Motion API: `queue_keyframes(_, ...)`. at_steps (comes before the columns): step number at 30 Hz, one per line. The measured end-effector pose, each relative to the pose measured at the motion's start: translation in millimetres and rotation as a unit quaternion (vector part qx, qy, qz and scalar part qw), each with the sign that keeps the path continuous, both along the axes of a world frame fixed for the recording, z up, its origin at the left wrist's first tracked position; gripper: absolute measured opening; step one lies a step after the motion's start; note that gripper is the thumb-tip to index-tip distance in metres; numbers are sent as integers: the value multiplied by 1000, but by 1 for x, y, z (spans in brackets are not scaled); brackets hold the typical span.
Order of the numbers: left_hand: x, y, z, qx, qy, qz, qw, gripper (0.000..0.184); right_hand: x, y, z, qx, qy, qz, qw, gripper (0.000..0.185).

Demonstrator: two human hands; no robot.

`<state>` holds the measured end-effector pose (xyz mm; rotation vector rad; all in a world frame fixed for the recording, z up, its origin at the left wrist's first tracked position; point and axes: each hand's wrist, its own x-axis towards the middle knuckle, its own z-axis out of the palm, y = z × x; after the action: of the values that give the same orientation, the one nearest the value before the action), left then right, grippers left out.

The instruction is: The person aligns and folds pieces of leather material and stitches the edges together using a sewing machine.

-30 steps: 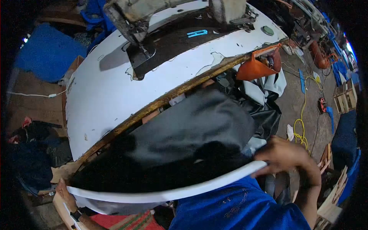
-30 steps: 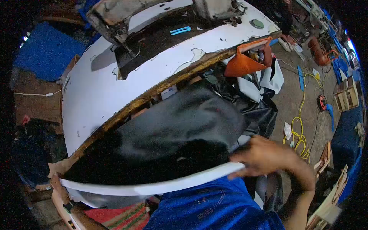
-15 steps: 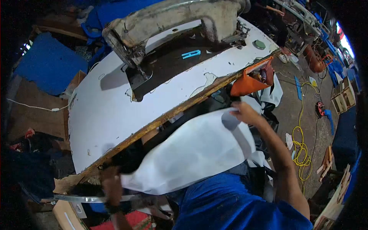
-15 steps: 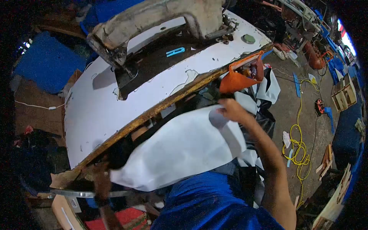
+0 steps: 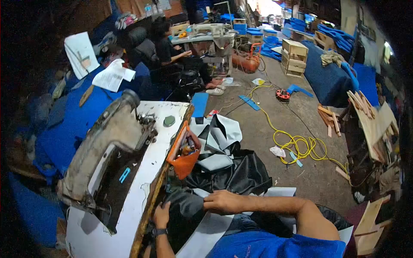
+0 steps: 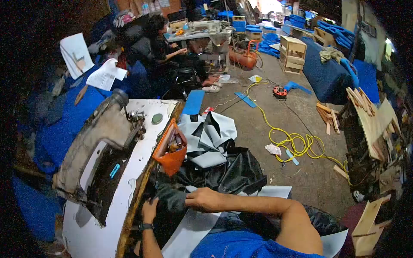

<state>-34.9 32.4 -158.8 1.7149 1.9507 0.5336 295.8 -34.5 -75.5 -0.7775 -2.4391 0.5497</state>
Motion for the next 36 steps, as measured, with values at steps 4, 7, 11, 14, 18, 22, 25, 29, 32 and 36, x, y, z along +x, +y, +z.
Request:
queue_keyframes(4,18,-42,108,-137,-13,-202,970,39,3,-6,10,-124,117,18,985,21)
queue_keyframes(7,18,-89,154,-119,-191,-243,943,24,-6,-13,55,-143,204,102,963,17)
queue_keyframes(11,28,-105,171,68,-164,-158,971,25,-11,-27,86,-77,106,173,976,22)
queue_keyframes(14,32,-112,182,152,-135,-87,975,28,-15,-37,88,-24,78,126,989,30)
queue_keyframes(18,11,-118,176,90,-215,-54,971,27,-23,-34,112,-20,83,137,987,36)
queue_keyframes(22,14,-126,180,94,-268,-76,956,26,-40,-14,138,-32,99,101,989,35)
queue_keyframes(25,17,-135,195,97,-281,-89,951,27,-65,-5,143,-35,104,82,991,26)
queue_keyframes(29,18,-146,198,103,-289,-92,947,27,-85,7,146,-54,149,119,980,22)
queue_keyframes(32,16,-151,202,106,-294,-101,944,27,-97,10,143,-100,182,130,970,18)
queue_keyframes(36,10,-157,207,103,-283,-107,947,24,-103,13,142,-147,178,144,962,18)
